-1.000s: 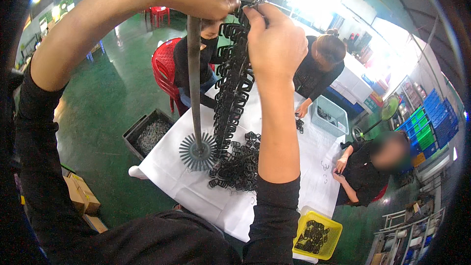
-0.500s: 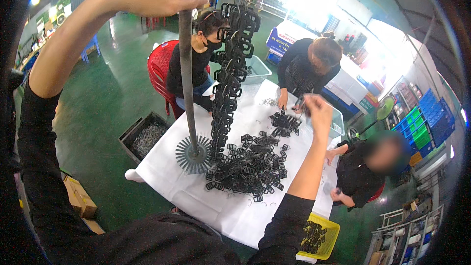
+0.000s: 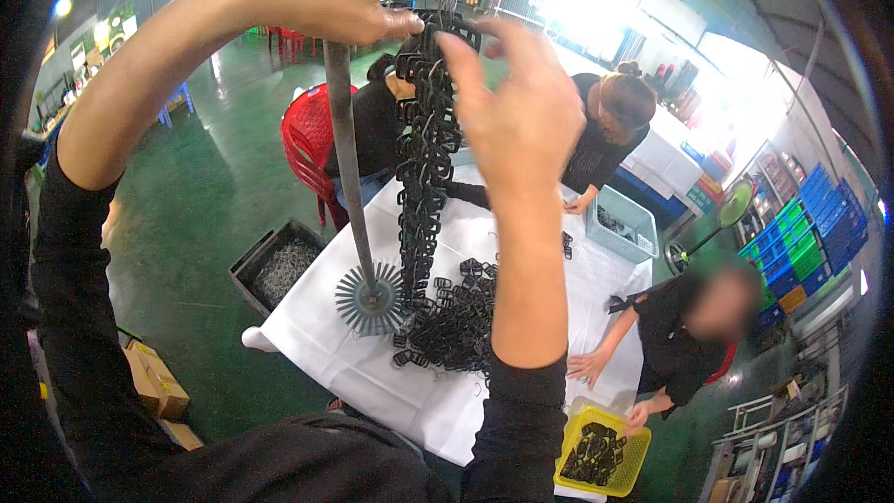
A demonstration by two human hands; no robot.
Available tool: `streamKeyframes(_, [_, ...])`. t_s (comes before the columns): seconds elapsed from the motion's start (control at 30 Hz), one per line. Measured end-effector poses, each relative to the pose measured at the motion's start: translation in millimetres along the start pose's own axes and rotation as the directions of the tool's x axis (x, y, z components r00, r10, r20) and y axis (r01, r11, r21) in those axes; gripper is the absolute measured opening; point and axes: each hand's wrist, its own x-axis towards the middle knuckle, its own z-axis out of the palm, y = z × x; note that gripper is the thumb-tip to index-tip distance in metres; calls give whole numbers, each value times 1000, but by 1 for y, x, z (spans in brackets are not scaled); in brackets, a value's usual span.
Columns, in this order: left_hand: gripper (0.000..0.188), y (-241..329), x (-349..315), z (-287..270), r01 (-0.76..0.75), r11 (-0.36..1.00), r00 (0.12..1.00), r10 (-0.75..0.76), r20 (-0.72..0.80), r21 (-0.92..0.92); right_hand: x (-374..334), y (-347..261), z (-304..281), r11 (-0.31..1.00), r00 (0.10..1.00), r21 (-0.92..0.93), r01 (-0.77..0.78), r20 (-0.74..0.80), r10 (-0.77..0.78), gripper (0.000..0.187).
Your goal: The person removes small black plastic clips from a large circular rack and places them onto a white table. They repeat this process with multiple racks, accumulating a pile of clips on the table while coworkers sort the parts nearby.
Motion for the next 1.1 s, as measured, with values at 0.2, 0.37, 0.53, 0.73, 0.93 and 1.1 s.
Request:
streamKeyframes(0.2, [17, 3, 6, -2, 70, 996, 998, -70, -3, -56, 20, -32, 18, 977, 972, -178, -117, 182, 150, 28])
streamKeyframes(0.37, [28, -3, -1, 12, -52, 997, 981, 62, -186, 61, 25, 16, -8, 872, 909, 358, -333, 366, 197, 26])
streamKeyframes(0.53, [38, -15, -8, 18, -111, 993, 969, 116, -219, 33, 1, 98, -56, 792, 810, 281, -543, 424, 405, 23])
streamKeyframes(0.73, [46, -27, -19, 11, -245, 964, 963, 231, -138, -98, -104, 181, -65, 854, 763, -254, -454, 384, 520, 24])
streamKeyframes(0.93, [59, -11, -19, 0, -215, 976, 975, 211, -70, -45, -109, 157, -51, 859, 810, -450, -243, 392, 435, 30])
streamKeyframes(1.1, [43, -6, 2, 5, -69, 995, 997, 70, -18, 69, -18, 59, -21, 996, 989, 71, -63, 139, 52, 32])
